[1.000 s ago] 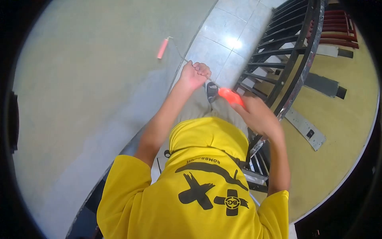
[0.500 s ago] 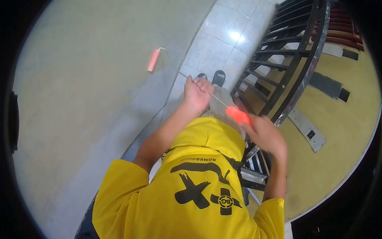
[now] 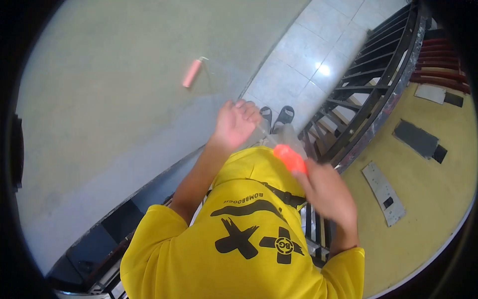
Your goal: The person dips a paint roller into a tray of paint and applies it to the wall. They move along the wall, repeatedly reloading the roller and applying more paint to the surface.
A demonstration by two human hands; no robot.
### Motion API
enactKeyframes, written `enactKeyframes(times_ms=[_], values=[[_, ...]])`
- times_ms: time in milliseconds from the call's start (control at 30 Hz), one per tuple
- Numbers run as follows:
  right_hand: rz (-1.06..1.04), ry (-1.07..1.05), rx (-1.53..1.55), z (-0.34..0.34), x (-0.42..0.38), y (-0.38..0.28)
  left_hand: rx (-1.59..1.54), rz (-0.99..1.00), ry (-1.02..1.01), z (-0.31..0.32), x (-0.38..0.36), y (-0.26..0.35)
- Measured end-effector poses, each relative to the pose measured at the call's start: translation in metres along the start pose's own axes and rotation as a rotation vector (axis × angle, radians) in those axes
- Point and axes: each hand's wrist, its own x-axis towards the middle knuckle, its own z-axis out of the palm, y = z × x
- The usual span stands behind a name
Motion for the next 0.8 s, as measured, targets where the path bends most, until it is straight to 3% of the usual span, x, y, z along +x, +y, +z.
enactKeyframes(times_ms=[100, 200, 300, 367, 500, 567, 700, 800], values=[[-0.041, -0.003, -0.028, -0.016, -0.034, -0.008, -0.043, 0.092, -0.179, 0.031, -0.044, -0.018], [-0.128, 0.070, -0.110, -0.004, -0.013, 0.016, -0.024, 0.100, -0.149, 0.007, -0.006, -0.017], [-0.259, 0.209, -0.121, 0.041, 0.046, 0.054, 0.007, -0.021, 0.048, -0.041, 0.075, 0.005], [-0.113, 0.021, -0.050, 0.055, 0.090, 0.061, 0.037, -0.090, 0.174, -0.070, 0.134, 0.021], [-0.125, 0.098, -0.035, 0.110, 0.168, 0.095, 0.160, -0.168, 0.325, -0.134, 0.222, 0.059], [-0.151, 0.121, -0.052, 0.108, 0.160, 0.098, 0.173, -0.174, 0.285, -0.137, 0.224, 0.056], [-0.117, 0.147, -0.012, 0.031, 0.057, 0.038, 0.137, -0.102, 0.013, -0.034, 0.087, 0.023], [-0.011, 0.121, 0.006, 0.026, 0.048, 0.015, 0.227, -0.083, -0.001, -0.028, 0.063, 0.027]])
